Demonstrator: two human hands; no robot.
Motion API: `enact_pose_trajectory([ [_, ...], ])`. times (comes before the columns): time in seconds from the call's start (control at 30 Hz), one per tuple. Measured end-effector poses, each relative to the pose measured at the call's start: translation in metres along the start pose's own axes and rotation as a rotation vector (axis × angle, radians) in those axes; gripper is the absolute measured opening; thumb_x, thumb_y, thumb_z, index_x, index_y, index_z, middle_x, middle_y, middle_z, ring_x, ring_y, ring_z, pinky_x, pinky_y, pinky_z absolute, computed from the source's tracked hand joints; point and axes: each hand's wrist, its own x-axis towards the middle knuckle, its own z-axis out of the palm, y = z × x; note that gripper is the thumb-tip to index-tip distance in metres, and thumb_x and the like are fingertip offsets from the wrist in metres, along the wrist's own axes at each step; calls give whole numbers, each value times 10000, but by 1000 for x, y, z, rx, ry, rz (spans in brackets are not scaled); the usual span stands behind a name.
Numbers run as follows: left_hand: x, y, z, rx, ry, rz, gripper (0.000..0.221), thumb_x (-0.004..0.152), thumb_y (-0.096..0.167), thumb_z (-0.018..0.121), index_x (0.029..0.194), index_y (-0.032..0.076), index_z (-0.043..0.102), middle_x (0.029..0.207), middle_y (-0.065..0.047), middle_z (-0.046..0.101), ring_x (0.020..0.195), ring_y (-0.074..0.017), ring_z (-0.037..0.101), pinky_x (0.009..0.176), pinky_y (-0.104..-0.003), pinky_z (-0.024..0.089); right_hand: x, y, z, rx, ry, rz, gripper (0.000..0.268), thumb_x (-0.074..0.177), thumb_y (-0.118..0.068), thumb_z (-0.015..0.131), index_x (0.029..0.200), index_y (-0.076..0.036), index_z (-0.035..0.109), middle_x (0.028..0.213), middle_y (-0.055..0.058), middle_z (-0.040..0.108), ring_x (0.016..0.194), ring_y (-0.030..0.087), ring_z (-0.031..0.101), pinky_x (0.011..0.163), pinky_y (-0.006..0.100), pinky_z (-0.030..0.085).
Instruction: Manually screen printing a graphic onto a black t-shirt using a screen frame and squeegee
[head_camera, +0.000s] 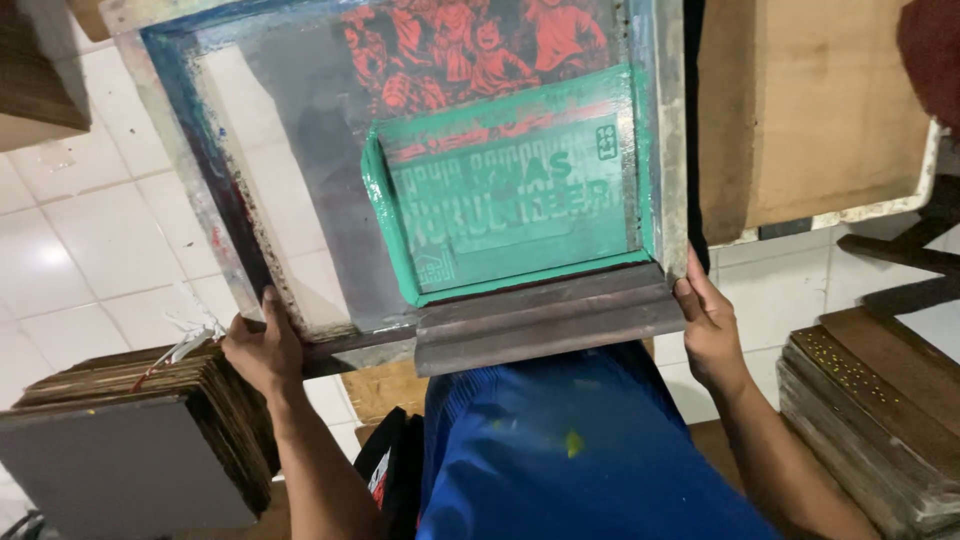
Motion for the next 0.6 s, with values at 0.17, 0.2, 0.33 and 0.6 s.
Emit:
enact_pose_trajectory([
  [0.17,-1,0,1,-1,8,-31,670,1045,575,765,667,67,545,513,-90,492,478,-253,512,556,-394,431,-2,-20,13,29,-1,-6,475,1094,-28,407,1569,-25,385,1570,172,437,1465,236,345,1246,462,269],
  [0.2,-2,3,1,-4,7,-30,663,1049,569,762,672,69,544,514,-89,492,476,-251,509,555,-393,432,-2,-16,12,31,5,-8,477,1095,-19,404,1572,-25,380,1571,172,435,1464,233,344,1246,464,266],
  [0.33,-1,-9,6,-25,10,-39,678,1003,584,789,676,46,538,507,-130,479,481,-299,496,555,-427,420,-2,-14,11,14,-10,-21,477,1094,-43,422,1569,-21,385,1581,176,421,1463,230,344,1246,460,261],
  [0.6,-1,-18,7,-43,-18,-28,635,1072,550,735,663,113,522,474,-34,450,406,-200,451,506,-363,389,-3,-7,9,4,-7,-31,477,1102,-45,412,1576,-22,375,1598,175,397,1483,233,307,1253,468,238],
])
